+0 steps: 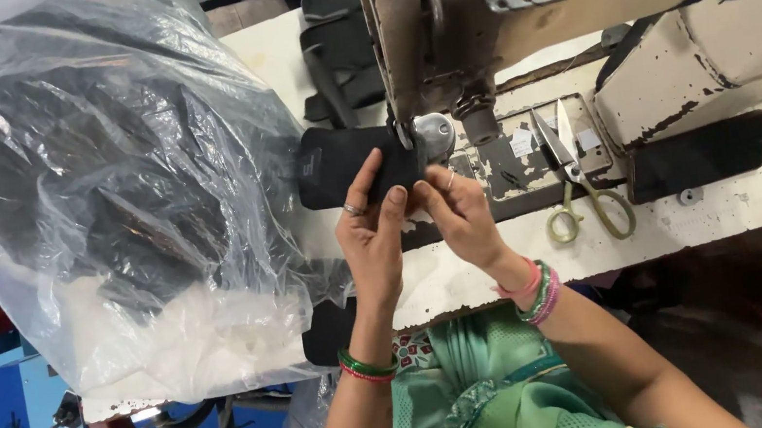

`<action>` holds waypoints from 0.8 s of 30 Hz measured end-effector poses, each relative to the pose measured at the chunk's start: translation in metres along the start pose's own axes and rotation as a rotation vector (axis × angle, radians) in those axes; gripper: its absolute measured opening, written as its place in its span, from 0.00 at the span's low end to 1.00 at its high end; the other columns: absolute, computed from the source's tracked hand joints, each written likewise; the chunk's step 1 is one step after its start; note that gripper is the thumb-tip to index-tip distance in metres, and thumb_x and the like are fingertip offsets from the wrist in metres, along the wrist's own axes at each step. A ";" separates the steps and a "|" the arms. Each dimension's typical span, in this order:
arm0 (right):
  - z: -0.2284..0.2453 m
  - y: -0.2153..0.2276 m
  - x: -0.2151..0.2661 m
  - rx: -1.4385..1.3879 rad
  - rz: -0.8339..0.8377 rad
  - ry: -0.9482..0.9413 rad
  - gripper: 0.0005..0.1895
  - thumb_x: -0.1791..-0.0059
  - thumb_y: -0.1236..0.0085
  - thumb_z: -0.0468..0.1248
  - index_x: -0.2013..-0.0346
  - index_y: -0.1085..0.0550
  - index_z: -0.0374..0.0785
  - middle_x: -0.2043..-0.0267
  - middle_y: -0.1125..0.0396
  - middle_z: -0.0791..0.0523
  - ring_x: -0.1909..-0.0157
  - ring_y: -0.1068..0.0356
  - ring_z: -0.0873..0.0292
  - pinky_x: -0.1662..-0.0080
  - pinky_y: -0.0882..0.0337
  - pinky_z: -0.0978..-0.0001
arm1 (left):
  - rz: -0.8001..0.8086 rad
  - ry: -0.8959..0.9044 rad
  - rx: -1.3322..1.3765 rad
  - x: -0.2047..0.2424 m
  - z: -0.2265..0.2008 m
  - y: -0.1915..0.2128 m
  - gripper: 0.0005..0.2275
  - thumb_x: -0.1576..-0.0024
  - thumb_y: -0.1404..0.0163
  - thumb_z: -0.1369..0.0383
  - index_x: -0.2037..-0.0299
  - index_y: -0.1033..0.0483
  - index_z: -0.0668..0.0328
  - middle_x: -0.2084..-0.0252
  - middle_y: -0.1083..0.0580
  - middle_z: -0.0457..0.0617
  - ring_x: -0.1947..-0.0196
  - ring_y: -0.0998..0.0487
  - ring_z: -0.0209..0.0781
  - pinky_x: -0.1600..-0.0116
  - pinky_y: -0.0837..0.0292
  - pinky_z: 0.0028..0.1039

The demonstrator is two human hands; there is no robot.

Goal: Inspecting and positioning black fabric shoe components at an industrial sewing machine.

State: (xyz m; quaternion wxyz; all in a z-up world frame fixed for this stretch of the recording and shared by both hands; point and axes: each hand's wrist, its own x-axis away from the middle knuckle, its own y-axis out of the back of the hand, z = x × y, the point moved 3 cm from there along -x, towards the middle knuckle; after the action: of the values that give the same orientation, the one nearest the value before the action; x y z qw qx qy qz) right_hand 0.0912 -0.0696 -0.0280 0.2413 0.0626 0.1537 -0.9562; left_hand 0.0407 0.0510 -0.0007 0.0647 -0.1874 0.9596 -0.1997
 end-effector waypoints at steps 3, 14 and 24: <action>-0.002 -0.004 0.010 0.213 -0.102 0.126 0.10 0.39 0.51 0.32 0.59 0.25 0.28 0.67 0.29 0.57 0.64 0.31 0.69 0.61 0.30 0.77 | -0.016 -0.011 0.051 0.001 0.012 0.004 0.21 0.36 0.47 0.77 0.31 0.32 0.69 0.56 0.22 0.47 0.62 0.23 0.29 0.57 0.24 0.20; 0.019 -0.012 -0.006 0.466 -0.253 0.281 0.10 0.43 0.47 0.33 0.64 0.25 0.27 0.73 0.28 0.55 0.71 0.28 0.69 0.68 0.28 0.77 | -0.184 -0.099 0.024 -0.001 0.010 -0.009 0.19 0.32 0.51 0.75 0.31 0.31 0.66 0.46 0.26 0.49 0.58 0.25 0.28 0.53 0.25 0.19; 0.023 -0.018 -0.010 0.373 -0.445 0.070 0.15 0.43 0.44 0.37 0.71 0.24 0.29 0.80 0.31 0.59 0.78 0.32 0.72 0.75 0.33 0.80 | -0.429 -0.124 0.237 -0.021 0.004 0.050 0.33 0.46 0.41 0.82 0.31 0.42 0.59 0.54 0.27 0.49 0.59 0.23 0.36 0.52 0.22 0.25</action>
State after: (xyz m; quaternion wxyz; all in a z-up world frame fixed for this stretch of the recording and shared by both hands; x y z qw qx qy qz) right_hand 0.0900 -0.0576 0.0008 0.0046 0.1036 -0.0068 -0.9946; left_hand 0.0440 0.1000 -0.0237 0.1012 -0.3898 0.8619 -0.3081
